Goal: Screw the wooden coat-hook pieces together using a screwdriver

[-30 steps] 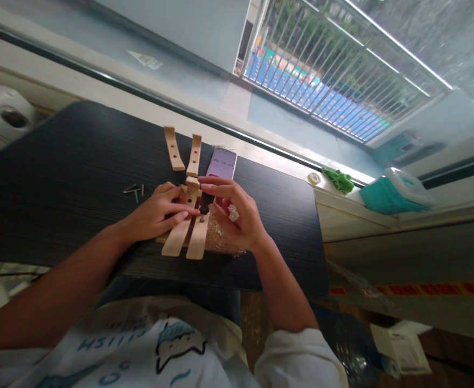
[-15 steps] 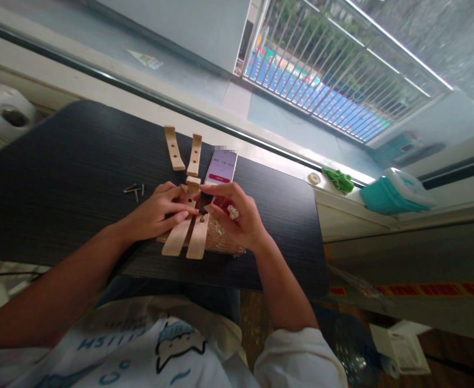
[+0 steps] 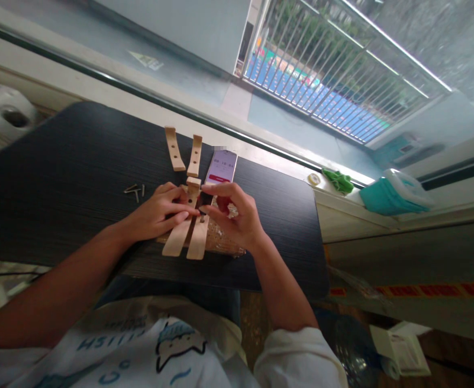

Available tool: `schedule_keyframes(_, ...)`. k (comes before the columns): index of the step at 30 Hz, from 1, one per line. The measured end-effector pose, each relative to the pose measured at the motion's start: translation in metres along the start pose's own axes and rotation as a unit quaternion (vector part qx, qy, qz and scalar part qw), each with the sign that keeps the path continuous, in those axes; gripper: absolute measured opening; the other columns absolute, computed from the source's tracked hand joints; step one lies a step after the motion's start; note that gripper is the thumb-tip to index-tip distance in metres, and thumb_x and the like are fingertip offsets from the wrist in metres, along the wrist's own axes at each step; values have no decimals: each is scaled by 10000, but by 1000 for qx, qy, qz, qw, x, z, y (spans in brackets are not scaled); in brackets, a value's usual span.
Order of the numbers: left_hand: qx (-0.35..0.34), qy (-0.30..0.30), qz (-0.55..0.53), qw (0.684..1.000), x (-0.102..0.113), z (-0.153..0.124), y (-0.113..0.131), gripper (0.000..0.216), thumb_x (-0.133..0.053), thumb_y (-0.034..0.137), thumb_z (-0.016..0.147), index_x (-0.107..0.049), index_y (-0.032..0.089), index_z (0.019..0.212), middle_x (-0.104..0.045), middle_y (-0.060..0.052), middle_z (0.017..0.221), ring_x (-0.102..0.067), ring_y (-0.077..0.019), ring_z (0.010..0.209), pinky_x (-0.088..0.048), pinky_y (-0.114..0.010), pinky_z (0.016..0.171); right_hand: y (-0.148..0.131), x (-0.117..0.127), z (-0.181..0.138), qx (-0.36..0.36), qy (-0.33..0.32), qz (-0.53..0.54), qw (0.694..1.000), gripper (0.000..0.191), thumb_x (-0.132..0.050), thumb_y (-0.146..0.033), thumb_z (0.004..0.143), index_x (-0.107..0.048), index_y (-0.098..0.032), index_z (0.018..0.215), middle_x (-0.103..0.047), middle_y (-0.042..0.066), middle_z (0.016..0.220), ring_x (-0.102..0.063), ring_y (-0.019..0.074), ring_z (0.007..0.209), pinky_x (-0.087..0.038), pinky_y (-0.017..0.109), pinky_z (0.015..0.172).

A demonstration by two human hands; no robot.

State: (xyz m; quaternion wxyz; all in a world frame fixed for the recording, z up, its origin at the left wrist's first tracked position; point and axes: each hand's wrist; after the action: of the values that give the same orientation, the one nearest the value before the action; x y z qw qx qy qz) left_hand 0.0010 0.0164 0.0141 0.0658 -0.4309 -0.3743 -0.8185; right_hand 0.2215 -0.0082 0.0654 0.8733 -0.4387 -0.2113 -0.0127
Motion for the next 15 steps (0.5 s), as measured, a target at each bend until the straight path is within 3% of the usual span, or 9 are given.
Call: schedule_keyframes(15, 8, -5, 1, 1000, 1, 0, 1, 380, -393, 335, 948, -736, 279, 1101, -526, -64, 923, -443, -239, 919, -335, -425, 892, 1, -7, 4, 41, 43, -39, 997, 327, -702, -218, 808, -553, -307, 1085, -576, -47, 801, -487, 80, 603, -405, 247, 523)
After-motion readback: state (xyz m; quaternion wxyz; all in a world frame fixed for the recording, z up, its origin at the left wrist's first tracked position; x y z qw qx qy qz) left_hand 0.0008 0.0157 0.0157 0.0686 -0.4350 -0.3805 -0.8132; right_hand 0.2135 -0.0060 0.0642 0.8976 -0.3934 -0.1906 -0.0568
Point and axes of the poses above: each hand's wrist, its own z-axis towards the middle knuckle, its own x-axis out of the back of the hand, y = z × x
